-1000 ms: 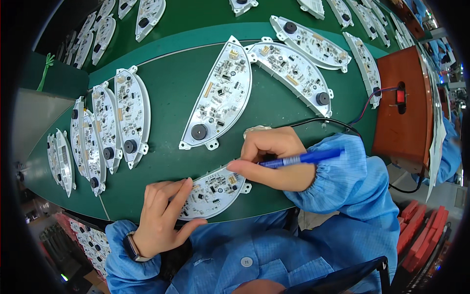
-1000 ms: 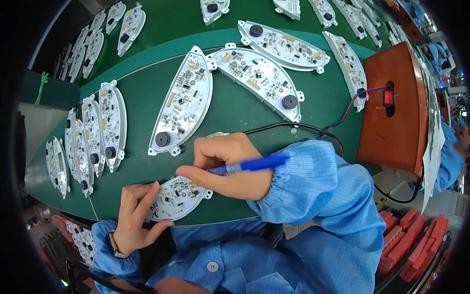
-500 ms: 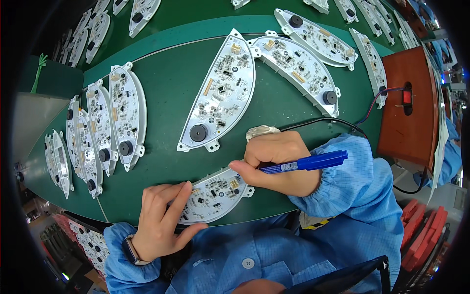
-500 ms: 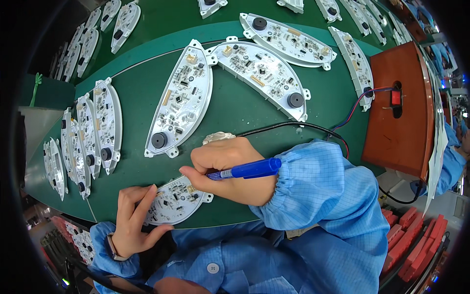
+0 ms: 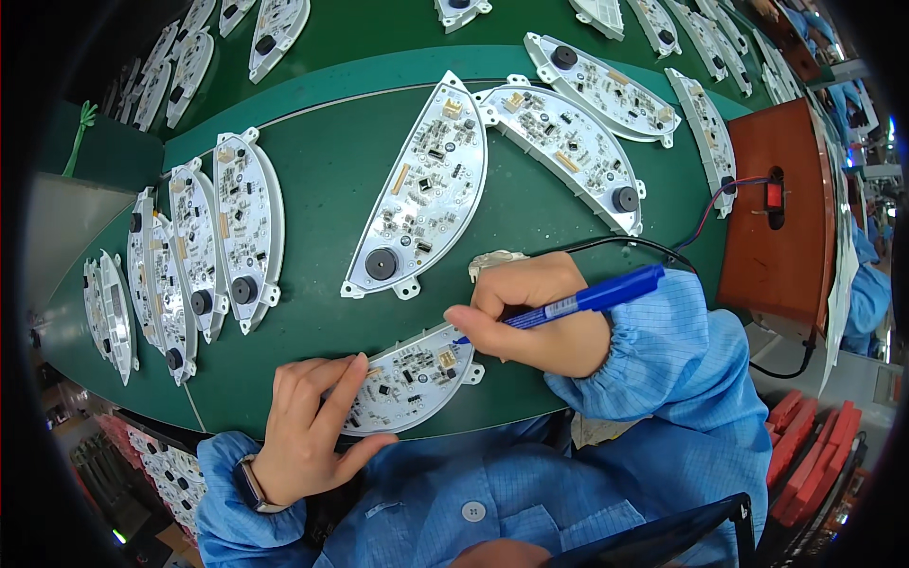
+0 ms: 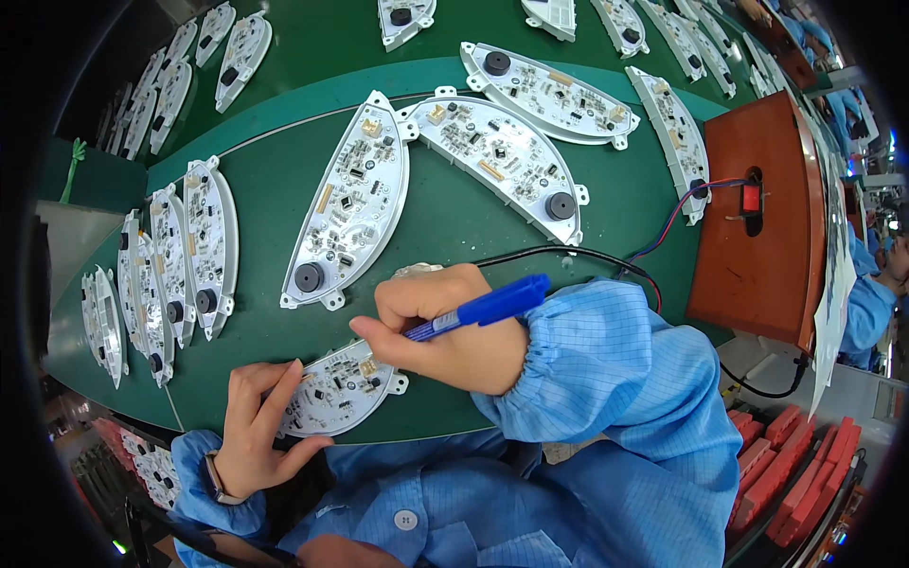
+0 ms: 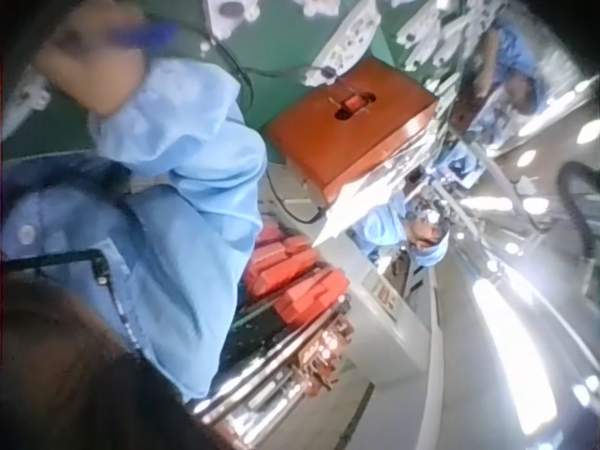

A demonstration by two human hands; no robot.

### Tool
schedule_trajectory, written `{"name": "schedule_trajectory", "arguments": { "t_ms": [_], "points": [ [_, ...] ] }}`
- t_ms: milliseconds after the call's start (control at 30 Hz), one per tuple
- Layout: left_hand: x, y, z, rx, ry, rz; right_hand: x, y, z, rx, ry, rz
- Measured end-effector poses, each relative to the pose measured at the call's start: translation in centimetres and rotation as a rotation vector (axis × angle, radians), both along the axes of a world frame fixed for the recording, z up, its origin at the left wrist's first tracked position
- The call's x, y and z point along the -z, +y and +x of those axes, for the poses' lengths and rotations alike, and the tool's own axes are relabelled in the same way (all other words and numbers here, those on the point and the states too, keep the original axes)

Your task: The person tests digital display circuit boards by plugging in a power connector cable, pressing the display buttons by hand, and rearranging the boards on the assembly line.

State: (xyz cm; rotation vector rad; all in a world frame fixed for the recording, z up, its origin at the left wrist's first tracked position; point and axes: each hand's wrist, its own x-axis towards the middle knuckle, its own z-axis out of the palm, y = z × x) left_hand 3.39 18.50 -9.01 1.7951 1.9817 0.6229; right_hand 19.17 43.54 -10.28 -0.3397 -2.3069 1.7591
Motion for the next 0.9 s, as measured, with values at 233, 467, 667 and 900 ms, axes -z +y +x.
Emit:
{"name": "schedule_trajectory", "arguments": {
  "t_ms": [233,467,667,900],
  "points": [
    [0.3,-0.5,-0.3,0.029,0.040,-0.002,-1.5,0.7,0.8,0.152,-0.023,-0.346],
    [-2.8,0.4,-0.7,0.121,0.196,0.100,-3.3,1.7,1.5,0.433,0.264,-0.432],
    [-6.0,5.8,-7.2,-0.252,0.107,0.167,-3.5,3.2,1.3,0.582,0.325,-0.394],
    [1.5,28.7,-22.7,-0.537,0.145,0.097,-2.8,3.0,1.2,0.441,0.260,-0.308]
  ]
}}
